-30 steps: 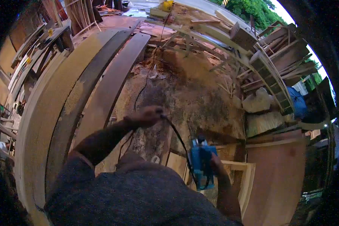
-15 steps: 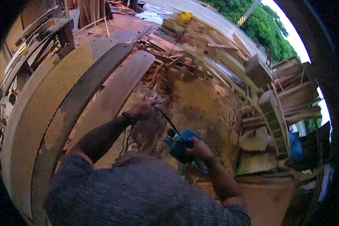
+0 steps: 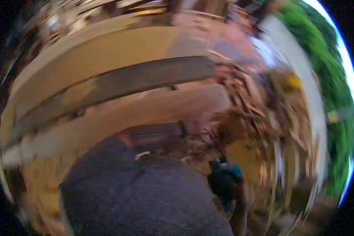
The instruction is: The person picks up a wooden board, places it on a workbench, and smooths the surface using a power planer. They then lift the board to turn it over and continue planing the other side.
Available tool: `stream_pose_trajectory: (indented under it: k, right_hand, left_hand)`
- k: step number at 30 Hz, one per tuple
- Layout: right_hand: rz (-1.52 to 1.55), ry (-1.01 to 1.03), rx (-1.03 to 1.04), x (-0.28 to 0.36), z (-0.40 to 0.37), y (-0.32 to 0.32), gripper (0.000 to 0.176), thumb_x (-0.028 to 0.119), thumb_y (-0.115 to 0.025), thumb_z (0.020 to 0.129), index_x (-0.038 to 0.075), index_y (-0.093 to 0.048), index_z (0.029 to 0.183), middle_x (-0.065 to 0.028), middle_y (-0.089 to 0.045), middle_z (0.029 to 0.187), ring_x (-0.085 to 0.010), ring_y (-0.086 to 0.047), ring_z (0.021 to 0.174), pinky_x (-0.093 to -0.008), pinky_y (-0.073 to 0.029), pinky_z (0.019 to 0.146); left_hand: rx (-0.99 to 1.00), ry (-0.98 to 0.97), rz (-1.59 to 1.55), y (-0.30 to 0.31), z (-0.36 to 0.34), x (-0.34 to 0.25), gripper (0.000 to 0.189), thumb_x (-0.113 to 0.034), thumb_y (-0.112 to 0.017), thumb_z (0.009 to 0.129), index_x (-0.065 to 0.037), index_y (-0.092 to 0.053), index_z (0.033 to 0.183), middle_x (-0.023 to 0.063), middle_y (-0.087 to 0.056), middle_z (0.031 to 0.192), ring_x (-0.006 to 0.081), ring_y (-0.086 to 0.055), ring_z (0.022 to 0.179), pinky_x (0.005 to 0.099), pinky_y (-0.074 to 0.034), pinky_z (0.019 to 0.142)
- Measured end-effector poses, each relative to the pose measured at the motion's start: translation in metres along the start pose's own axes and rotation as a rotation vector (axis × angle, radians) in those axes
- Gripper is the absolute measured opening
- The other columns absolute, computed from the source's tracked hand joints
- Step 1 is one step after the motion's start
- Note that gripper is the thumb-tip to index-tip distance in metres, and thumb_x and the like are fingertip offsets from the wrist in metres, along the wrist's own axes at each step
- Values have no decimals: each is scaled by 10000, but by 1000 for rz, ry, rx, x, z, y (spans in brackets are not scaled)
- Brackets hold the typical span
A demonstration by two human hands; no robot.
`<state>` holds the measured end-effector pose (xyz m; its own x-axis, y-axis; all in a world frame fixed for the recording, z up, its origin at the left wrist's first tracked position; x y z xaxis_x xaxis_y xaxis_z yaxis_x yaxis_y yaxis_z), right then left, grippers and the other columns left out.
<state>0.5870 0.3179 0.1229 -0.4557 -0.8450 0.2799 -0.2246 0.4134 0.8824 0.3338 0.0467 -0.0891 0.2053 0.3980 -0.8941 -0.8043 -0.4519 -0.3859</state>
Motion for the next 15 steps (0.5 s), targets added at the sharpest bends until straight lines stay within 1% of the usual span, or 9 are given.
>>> stream_pose_trajectory:
  k: [1, 3, 5, 6, 8, 10, 12, 14, 15]
  right_hand:
    - [104, 69, -12, 7, 19, 17, 457, 305, -777, 894, 37, -702, 1257, -200, -755, 1145, -357, -718, 1079, -459, -543, 945]
    - [-61, 126, -95, 4, 67, 47, 431, 263, -743, 894, 11, -686, 1238, -190, -737, 1132, -346, -702, 1065, -461, -534, 939]
    - [23, 254, -71, -20, 132, 66, 403, 248, -722, 894, 10, -683, 1218, -188, -724, 1123, -347, -693, 1061, -464, -529, 931]
    - [42, 316, -53, -22, 156, 77, 394, 248, -718, 898, 8, -681, 1209, -190, -719, 1125, -351, -690, 1059, -465, -528, 929]
    - [68, 437, -25, -17, 205, 98, 386, 254, -718, 908, 6, -681, 1201, -195, -714, 1133, -359, -686, 1058, -463, -528, 932]
    - [43, 559, -10, 1, 256, 114, 387, 266, -727, 919, 7, -686, 1204, -200, -712, 1147, -367, -686, 1060, -457, -530, 943]
    - [-24, 681, -24, 16, 302, 133, 389, 278, -736, 930, 9, -690, 1207, -205, -711, 1161, -375, -685, 1062, -450, -532, 953]
    - [-141, 748, -87, 33, 333, 165, 391, 290, -745, 941, 11, -694, 1210, -211, -710, 1174, -383, -685, 1065, -444, -535, 964]
    - [-231, 661, -115, 76, 312, 182, 456, 326, -769, 934, -7, -686, 1234, -236, -722, 1184, -400, -692, 1107, -465, -534, 974]
  left_hand:
    - [-74, -4, -78, 14, 1, 24, 224, -243, -586, 1015, -40, -676, 1045, 116, -697, 955, 318, -669, 860, 482, -551, 801]
    - [-335, 204, 469, 6, 2, 18, 225, -288, -646, 983, -72, -708, 996, 107, -704, 899, 298, -669, 824, 464, -540, 752]
    - [-541, 476, 975, -10, 6, -3, 232, -333, -705, 951, -104, -740, 947, 98, -711, 842, 278, -670, 788, 447, -528, 704]
    - [-556, 345, 838, -38, -6, -26, 278, -270, -741, 906, -78, -725, 1106, 136, -726, 919, 307, -708, 870, 477, -557, 804]
    - [-635, 204, 697, -60, -25, -38, 412, -204, -773, 872, -50, -714, 1250, 167, -747, 1008, 326, -749, 933, 501, -587, 881]
    - [-744, 206, 687, -48, -23, -20, 362, -195, -763, 893, -45, -724, 1219, 154, -758, 1032, 305, -754, 894, 488, -590, 836]
    - [-784, 191, 663, -39, -3, 5, 313, -187, -753, 913, -41, -735, 1189, 141, -768, 1056, 284, -758, 855, 475, -593, 791]
    - [-774, 295, 658, -33, 35, -11, 266, -190, -722, 959, -35, -744, 1174, 116, -757, 998, 254, -725, 830, 452, -584, 778]
    - [-762, 417, 681, -26, 38, -45, 249, -197, -695, 995, -31, -747, 1173, 97, -739, 927, 234, -690, 824, 436, -574, 787]
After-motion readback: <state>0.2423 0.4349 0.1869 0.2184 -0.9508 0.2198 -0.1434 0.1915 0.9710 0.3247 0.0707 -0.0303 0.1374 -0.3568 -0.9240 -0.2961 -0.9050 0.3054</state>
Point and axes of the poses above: each hand's wrist, its own z-axis towards the middle knuckle, its own y-axis out of the back of the hand, x = y × z, the point moved 6 cm from there along z, towards the middle knuckle
